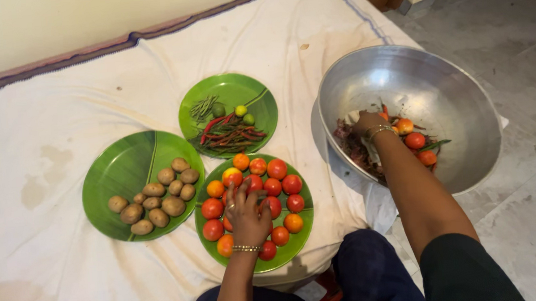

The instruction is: The person wipes tomatoes with a cloth, handling them one at a time and placing them into a metal bowl. The person also moves a plate of potatoes to the side to access the tomatoes.

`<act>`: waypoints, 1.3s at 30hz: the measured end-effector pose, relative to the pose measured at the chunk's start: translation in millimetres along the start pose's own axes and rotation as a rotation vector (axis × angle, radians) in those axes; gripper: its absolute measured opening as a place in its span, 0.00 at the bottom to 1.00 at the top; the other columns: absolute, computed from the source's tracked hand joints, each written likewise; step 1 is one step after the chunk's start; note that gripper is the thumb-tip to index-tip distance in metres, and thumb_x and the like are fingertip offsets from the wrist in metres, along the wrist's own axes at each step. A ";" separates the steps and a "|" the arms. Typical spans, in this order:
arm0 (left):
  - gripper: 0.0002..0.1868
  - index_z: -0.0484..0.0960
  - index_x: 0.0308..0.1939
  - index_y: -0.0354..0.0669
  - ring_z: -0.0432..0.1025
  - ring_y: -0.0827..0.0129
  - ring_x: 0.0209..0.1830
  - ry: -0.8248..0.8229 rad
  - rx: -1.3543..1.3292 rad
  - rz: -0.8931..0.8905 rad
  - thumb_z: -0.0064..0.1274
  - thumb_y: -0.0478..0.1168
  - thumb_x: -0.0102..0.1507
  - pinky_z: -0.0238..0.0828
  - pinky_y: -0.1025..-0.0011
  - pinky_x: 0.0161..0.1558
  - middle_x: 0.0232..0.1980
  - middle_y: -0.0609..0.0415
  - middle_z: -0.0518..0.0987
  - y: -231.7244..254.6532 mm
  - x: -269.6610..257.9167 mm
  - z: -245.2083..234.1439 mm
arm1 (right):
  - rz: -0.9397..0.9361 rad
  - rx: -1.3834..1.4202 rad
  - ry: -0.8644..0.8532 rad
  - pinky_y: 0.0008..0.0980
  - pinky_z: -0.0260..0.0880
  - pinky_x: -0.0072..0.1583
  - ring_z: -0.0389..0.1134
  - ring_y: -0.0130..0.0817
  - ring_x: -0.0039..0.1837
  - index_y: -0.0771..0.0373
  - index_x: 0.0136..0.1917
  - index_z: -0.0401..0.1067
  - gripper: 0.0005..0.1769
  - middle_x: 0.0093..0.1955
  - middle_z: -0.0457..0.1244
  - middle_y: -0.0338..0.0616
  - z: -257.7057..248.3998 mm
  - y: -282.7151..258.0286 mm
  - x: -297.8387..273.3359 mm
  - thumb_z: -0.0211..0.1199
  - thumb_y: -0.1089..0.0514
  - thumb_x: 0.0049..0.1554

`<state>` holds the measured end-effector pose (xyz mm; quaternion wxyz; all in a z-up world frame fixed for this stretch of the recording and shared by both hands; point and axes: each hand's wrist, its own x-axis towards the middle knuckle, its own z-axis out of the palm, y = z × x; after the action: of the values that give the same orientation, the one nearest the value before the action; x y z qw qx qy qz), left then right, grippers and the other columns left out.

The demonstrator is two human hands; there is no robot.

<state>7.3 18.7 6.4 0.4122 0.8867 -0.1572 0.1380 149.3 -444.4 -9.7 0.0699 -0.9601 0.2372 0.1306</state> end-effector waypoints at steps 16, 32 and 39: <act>0.13 0.84 0.44 0.50 0.53 0.44 0.77 0.047 -0.054 -0.023 0.61 0.38 0.55 0.50 0.45 0.69 0.66 0.51 0.74 9.5 1.3 -13.6 | 0.003 0.309 0.321 0.49 0.66 0.64 0.64 0.63 0.66 0.67 0.72 0.56 0.54 0.65 0.61 0.68 -42.9 -20.8 -74.1 0.81 0.45 0.43; 0.20 0.75 0.60 0.41 0.70 0.77 0.35 -0.319 -0.757 -0.256 0.54 0.48 0.68 0.69 0.76 0.38 0.35 0.59 0.74 8.6 -11.1 -1.4 | -0.433 1.709 0.014 0.26 0.67 0.47 0.64 0.23 0.45 0.64 0.55 0.66 0.17 0.45 0.64 0.36 94.5 -194.5 -280.0 0.65 0.52 0.60; 0.30 0.70 0.62 0.39 0.66 0.78 0.31 -0.436 -0.805 -0.298 0.61 0.50 0.63 0.66 0.75 0.35 0.33 0.60 0.73 16.3 -5.0 -1.2 | -0.402 1.546 0.016 0.30 0.70 0.49 0.67 0.28 0.46 0.65 0.50 0.70 0.23 0.44 0.66 0.41 92.7 -188.3 -269.3 0.53 0.41 0.65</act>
<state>-3.8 10.5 16.6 0.6956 0.6777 -0.1521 -0.1837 -11.6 -143.2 -8.2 0.7362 -0.6651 0.0833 -0.0928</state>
